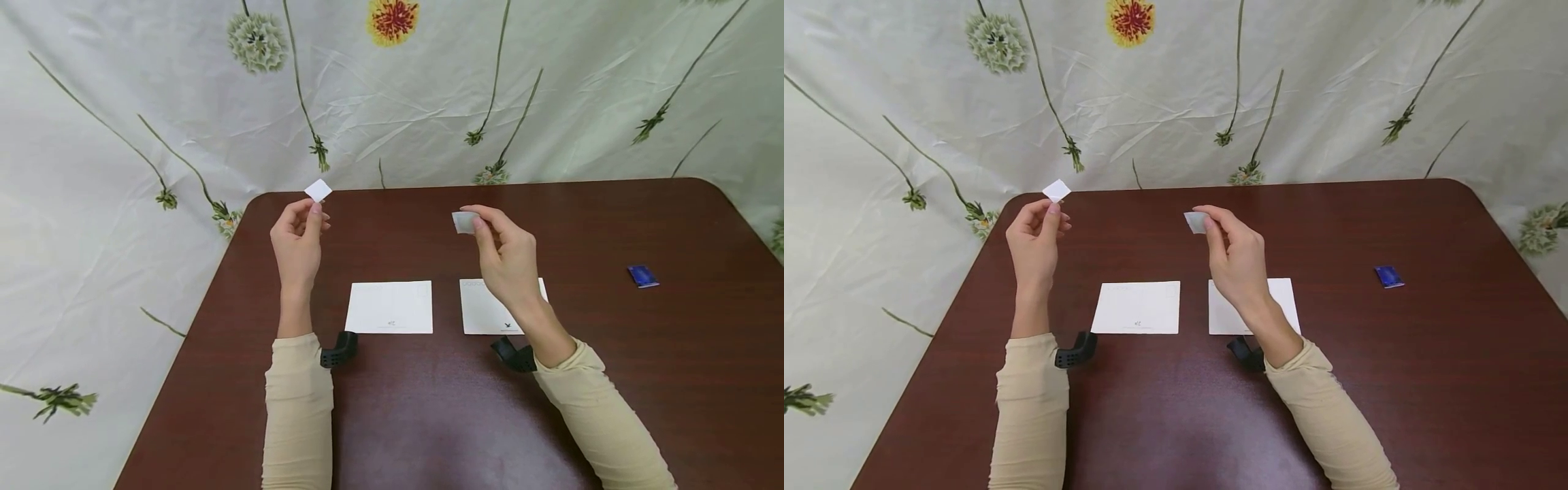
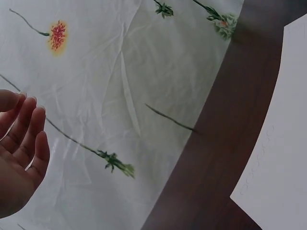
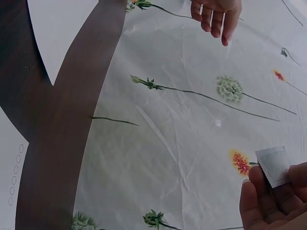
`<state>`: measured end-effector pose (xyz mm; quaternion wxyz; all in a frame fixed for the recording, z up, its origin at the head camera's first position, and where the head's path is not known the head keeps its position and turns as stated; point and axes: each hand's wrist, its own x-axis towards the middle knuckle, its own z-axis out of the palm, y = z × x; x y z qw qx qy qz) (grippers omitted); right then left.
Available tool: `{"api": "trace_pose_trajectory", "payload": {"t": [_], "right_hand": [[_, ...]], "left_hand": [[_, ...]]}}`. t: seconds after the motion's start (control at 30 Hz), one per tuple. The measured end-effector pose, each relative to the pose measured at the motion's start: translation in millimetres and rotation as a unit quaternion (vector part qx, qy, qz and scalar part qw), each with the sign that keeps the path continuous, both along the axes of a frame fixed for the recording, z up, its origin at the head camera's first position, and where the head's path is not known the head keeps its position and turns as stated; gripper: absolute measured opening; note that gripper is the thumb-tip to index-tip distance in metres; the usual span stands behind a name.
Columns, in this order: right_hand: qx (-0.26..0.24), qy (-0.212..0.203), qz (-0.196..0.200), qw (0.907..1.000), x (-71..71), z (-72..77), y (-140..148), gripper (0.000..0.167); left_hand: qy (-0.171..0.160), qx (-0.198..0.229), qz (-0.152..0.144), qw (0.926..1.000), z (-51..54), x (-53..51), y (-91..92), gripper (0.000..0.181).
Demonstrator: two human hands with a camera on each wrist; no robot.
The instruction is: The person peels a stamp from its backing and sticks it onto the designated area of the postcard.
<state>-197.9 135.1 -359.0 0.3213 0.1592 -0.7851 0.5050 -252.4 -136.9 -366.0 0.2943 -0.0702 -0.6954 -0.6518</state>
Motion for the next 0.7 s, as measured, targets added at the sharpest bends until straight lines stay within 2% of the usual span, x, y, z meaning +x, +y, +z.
{"api": "trace_pose_trajectory", "payload": {"t": [0.27, 0.37, 0.43, 0.6, 0.67, 0.7], "right_hand": [[-0.003, 0.002, 0.005, 1.0000, -1.9, -0.3, -0.1, 0.019], [-0.002, 0.001, 0.006, 1.0000, -2.2, -0.1, -0.2, 0.019], [-0.001, 0.002, 0.005, 1.0000, -2.3, -0.1, -0.2, 0.019], [0.000, 0.002, 0.004, 1.0000, -2.4, -0.4, -0.2, 0.019], [0.000, 0.000, 0.007, 1.0000, -2.1, -0.2, -0.4, 0.019], [0.000, -0.002, 0.008, 1.0000, -2.0, -0.1, -0.5, 0.019]], "left_hand": [[-0.061, 0.008, 0.034, 0.9975, -10.0, -4.8, -17.5, 0.014], [-0.088, 0.008, 0.037, 0.9954, -12.9, -4.9, -23.4, 0.019], [-0.110, 0.009, 0.038, 0.9931, -9.6, -1.6, -24.4, 0.022], [-0.152, 0.004, 0.061, 0.9865, -19.3, -4.5, -35.5, 0.024], [-0.165, 0.003, 0.073, 0.9835, -29.0, -9.1, -43.4, 0.023], [-0.176, 0.004, 0.078, 0.9814, -30.3, -8.8, -45.6, 0.022]]}}
